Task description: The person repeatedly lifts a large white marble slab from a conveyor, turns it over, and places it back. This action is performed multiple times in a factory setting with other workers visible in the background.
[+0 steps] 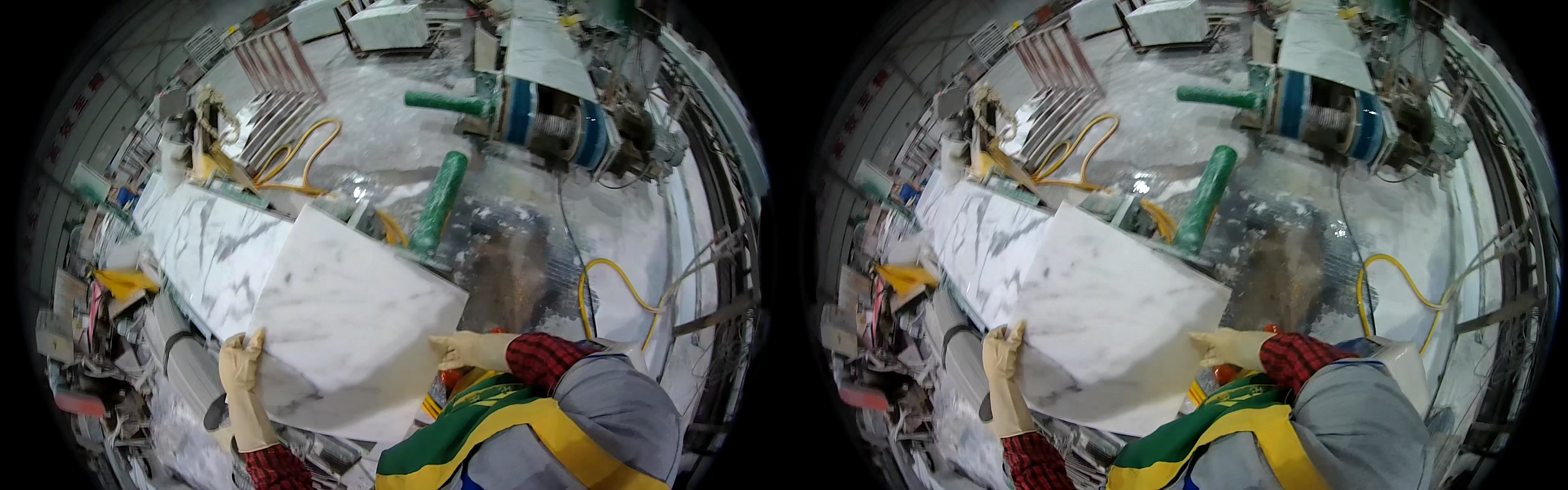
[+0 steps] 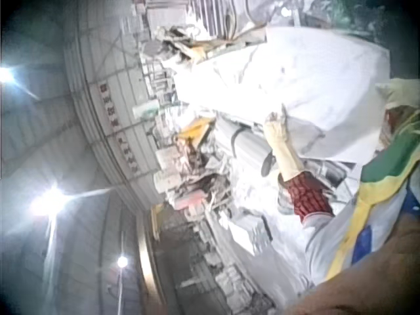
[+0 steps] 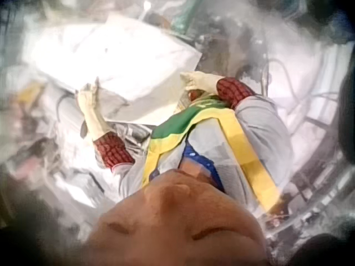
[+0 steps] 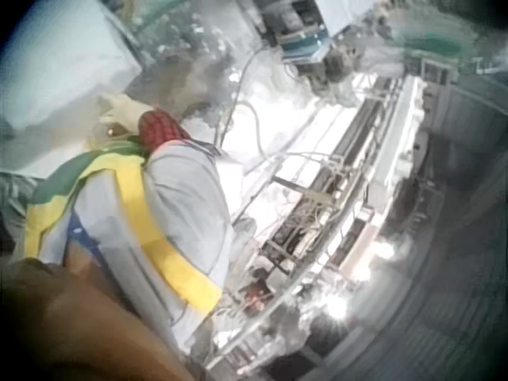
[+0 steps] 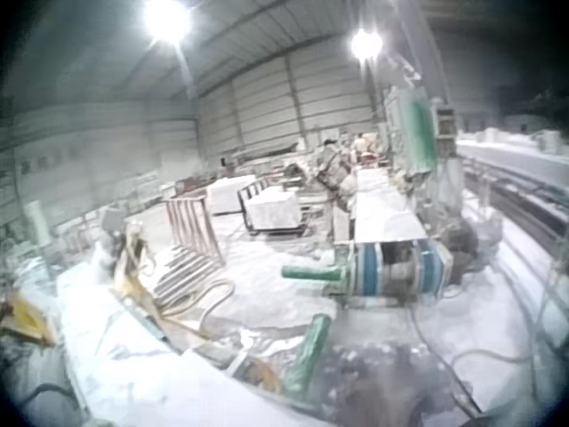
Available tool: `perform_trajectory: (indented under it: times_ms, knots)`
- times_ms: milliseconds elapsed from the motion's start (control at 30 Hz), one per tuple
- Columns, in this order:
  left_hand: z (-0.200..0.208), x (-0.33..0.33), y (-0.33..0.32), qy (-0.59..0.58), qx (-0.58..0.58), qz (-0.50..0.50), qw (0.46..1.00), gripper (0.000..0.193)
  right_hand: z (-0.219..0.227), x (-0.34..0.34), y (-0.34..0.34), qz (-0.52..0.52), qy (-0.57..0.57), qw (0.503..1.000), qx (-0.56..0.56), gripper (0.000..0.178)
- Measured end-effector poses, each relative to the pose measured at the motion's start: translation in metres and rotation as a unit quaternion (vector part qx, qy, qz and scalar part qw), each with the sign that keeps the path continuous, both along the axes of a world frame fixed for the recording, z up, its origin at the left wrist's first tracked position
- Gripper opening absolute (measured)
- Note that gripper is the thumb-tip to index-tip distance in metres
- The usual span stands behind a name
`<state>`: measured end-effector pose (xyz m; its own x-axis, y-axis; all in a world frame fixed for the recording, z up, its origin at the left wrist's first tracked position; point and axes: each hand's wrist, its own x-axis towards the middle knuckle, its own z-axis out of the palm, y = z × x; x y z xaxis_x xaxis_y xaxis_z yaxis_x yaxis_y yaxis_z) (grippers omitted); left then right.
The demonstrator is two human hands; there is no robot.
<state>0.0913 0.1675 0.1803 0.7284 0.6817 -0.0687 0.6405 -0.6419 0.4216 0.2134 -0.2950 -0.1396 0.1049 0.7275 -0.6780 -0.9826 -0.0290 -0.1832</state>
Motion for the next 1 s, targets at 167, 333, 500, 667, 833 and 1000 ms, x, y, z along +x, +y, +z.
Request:
perform_trajectory:
  times_ms: [167, 333, 500, 667, 833, 1000]
  knots:
    - [0.047, -0.031, -0.099, -0.144, -0.009, 0.087, 0.986, 0.061, 0.039, 0.033, -0.055, 0.049, -0.125, 0.986, 0.103, 0.047]
    - [0.055, -0.025, -0.16, -0.259, -0.039, 0.098, 0.96, 0.047, 0.142, 0.082, -0.092, -0.091, -0.2, 0.962, -0.161, 0.039]
    - [0.024, 0.052, -0.213, -0.382, -0.102, 0.031, 0.918, 0.029, 0.137, 0.198, -0.165, -0.163, -0.333, 0.91, -0.185, 0.049]
    - [-0.026, 0.168, -0.283, -0.391, -0.126, 0.007, 0.912, 0.031, 0.202, 0.309, -0.264, -0.208, -0.503, 0.814, -0.205, 0.05]
    - [-0.037, 0.299, -0.395, -0.317, -0.208, 0.082, 0.922, 0.054, 0.311, 0.374, -0.367, -0.183, -0.57, 0.725, -0.34, 0.057]
    - [-0.09, 0.385, -0.427, -0.18, -0.288, 0.036, 0.94, 0.068, 0.263, 0.44, -0.461, -0.131, -0.574, 0.599, -0.543, 0.066]
